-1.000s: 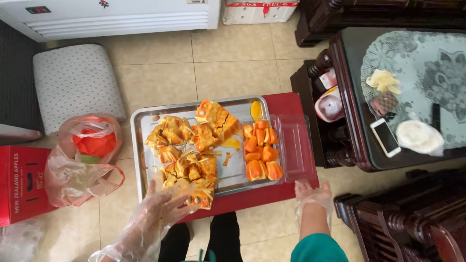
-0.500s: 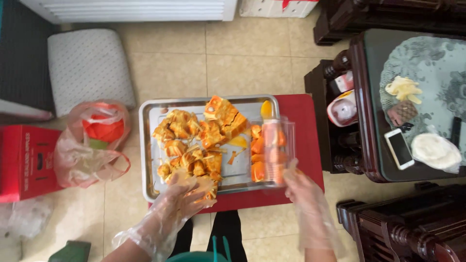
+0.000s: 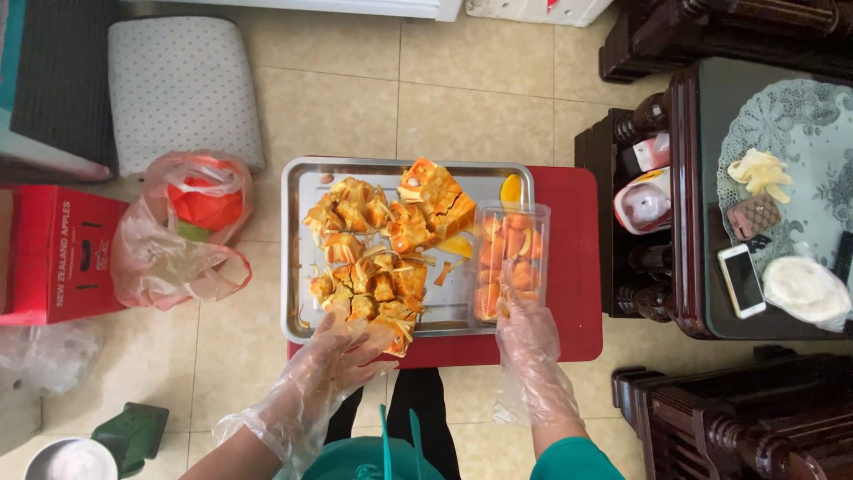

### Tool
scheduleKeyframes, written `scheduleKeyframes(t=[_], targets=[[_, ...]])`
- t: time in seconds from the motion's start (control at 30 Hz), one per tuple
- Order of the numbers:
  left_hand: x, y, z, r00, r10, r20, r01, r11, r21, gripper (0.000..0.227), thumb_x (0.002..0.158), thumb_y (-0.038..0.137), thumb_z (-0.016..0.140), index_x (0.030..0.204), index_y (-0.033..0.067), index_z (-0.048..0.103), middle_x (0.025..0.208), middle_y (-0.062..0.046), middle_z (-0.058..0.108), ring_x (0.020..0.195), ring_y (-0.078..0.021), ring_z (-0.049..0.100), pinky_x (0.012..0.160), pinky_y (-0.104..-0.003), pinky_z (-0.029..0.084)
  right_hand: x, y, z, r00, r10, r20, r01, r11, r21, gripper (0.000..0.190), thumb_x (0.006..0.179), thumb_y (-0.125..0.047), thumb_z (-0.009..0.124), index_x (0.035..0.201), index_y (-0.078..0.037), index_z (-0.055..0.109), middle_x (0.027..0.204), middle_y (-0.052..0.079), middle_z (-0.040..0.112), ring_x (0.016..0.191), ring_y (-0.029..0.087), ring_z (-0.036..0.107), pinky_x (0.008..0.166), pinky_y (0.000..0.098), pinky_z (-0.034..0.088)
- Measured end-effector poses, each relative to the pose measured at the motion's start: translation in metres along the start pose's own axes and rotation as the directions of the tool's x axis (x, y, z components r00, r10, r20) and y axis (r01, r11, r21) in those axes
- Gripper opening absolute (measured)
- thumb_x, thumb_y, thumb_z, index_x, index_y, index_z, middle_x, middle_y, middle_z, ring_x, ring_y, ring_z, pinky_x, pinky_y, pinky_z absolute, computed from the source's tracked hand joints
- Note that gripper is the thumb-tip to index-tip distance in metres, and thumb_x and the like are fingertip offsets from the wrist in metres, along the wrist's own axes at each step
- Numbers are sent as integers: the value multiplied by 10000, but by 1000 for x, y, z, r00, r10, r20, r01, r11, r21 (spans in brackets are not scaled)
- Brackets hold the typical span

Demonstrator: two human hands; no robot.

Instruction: Separating jackfruit bulbs from the husk and placing them into a container

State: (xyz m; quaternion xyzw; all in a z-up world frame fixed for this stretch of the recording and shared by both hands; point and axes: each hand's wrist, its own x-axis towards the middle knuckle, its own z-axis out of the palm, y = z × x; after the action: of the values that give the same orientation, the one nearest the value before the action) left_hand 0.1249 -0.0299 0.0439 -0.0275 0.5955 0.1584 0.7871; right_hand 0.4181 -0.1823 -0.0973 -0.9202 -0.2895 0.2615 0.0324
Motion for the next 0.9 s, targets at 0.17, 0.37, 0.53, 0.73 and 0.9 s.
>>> scheduleKeyframes(t=[0.17, 0.37, 0.53, 0.73, 0.9], targets=[[2, 1, -18, 996, 25, 82, -38, 987, 156, 953, 831, 225, 577, 1676, 348, 155, 1561, -271, 574, 1330, -397, 654, 953, -474, 551, -24, -46, -36, 986, -30, 166, 77, 956, -284, 948, 853, -126, 505, 1643, -562, 210, 988, 99, 683, 885, 321, 654, 741, 481, 557], [-72, 27, 26, 998, -9, -59, 24, 966, 258, 916, 797, 207, 578, 1668, 283, 304, 1524, -148, 636, 1328, -303, 670, 1101, -458, 513, -9, -47, -30, 965, 51, 259, 35, 947, -318, 639, 978, -221, 557, 1570, -426, 434, 1292, 60, 666, 1071, 312, 680, 863, 458, 604], [-52, 21, 14, 998, -32, -57, 49, 948, 313, 880, 880, 141, 596, 1680, 251, 248, 1386, -223, 714, 1167, -318, 707, 1054, -451, 528, 2, -4, 1, 993, -90, 81, 101, 985, -144, 577, 885, -188, 588, 1425, -388, 631, 1124, 65, 740, 896, 314, 706, 734, 429, 560], [-73, 20, 64, 998, -57, -31, 65, 881, 469, 668, 886, 101, 591, 1548, 134, 504, 1061, -206, 711, 962, -307, 654, 961, -404, 512, 2, 42, 40, 965, -245, -90, 241, 969, -53, 406, 915, -271, 650, 1309, -331, 727, 882, 91, 736, 698, 300, 683, 590, 443, 496], [39, -33, 79, 948, 4, 318, -147, 892, 427, 475, 901, 9, 522, 1364, 89, 589, 706, -87, 534, 610, -205, 633, 510, -284, 530, -18, 37, 36, 883, -364, -297, 345, 931, -115, 183, 851, -302, 678, 981, -293, 806, 859, 51, 755, 813, 341, 737, 723, 449, 627]])
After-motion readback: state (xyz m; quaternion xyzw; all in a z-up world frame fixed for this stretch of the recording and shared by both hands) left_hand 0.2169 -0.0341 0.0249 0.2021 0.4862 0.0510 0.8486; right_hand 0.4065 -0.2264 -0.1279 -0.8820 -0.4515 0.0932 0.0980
